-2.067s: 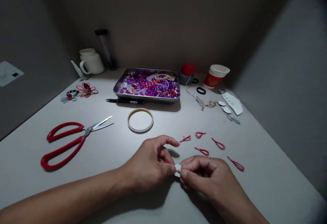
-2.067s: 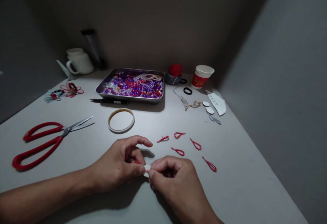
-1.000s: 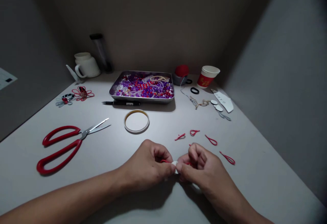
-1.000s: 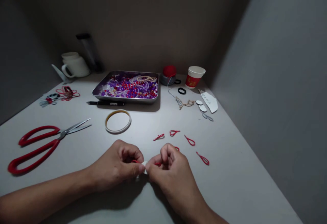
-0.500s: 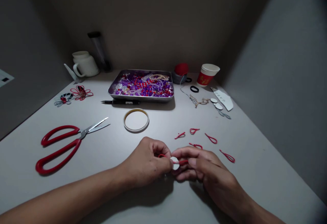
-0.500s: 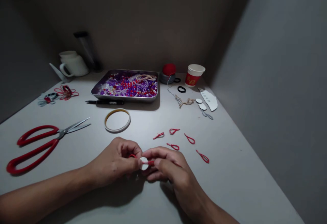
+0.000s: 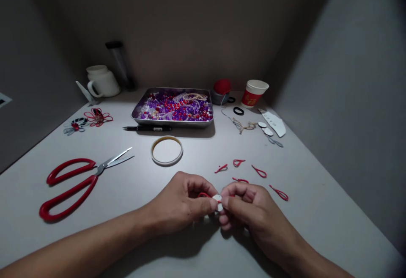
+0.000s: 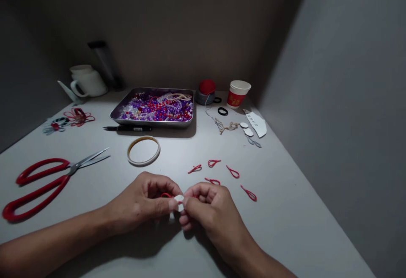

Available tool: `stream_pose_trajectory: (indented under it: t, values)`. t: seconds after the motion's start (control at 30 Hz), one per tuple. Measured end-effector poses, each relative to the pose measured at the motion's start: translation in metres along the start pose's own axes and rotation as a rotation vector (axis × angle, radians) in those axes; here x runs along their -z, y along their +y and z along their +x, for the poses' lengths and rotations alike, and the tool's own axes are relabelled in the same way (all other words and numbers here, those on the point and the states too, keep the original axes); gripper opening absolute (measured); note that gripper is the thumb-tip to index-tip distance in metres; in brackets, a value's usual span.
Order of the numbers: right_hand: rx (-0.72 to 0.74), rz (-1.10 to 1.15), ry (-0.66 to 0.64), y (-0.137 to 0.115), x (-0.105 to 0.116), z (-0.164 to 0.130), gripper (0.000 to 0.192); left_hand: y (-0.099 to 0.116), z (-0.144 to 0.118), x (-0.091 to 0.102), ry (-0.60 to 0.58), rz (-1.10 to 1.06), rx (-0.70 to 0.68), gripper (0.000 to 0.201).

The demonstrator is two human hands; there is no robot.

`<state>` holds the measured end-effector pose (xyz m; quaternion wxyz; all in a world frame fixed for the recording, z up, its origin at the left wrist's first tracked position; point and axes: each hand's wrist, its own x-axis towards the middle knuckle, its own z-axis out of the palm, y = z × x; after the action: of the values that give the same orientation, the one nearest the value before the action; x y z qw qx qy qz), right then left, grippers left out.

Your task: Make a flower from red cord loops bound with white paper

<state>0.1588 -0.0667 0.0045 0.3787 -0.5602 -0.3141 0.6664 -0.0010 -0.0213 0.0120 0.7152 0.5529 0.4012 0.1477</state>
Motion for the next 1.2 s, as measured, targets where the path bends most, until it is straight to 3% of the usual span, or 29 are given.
stream_pose_trajectory:
  t: [0.13, 0.3, 0.53, 0.73, 0.97, 1.1, 1.2]
  values:
    - [0.000, 0.096, 0.006, 0.000, 0.000, 0.001, 0.018, 0.001, -0.002, 0.002, -0.062, -0.021, -0.051, 0.027]
    - [-0.012, -0.004, 0.016, 0.000, -0.001, -0.001, 0.020, -0.002, 0.000, -0.003, 0.071, 0.025, 0.011, 0.023]
    - [0.053, 0.180, -0.192, 0.006, 0.005, -0.003, 0.031, -0.002, 0.001, -0.004, 0.171, 0.056, 0.019, 0.014]
    - [0.059, -0.010, -0.098, 0.003, -0.001, -0.002, 0.016, 0.002, 0.001, -0.004, 0.134, 0.078, 0.034, 0.017]
    - [0.025, 0.158, -0.008, 0.006, -0.001, 0.001, 0.023, -0.004, 0.000, 0.001, -0.014, -0.103, -0.114, 0.034]
    - [0.029, 0.229, 0.062, 0.008, -0.003, 0.003, 0.027, -0.007, 0.002, -0.005, 0.072, -0.099, -0.118, 0.025]
    - [0.035, 0.206, 0.045, 0.010, -0.006, 0.002, 0.028, -0.006, 0.003, -0.011, 0.188, -0.078, -0.102, 0.015]
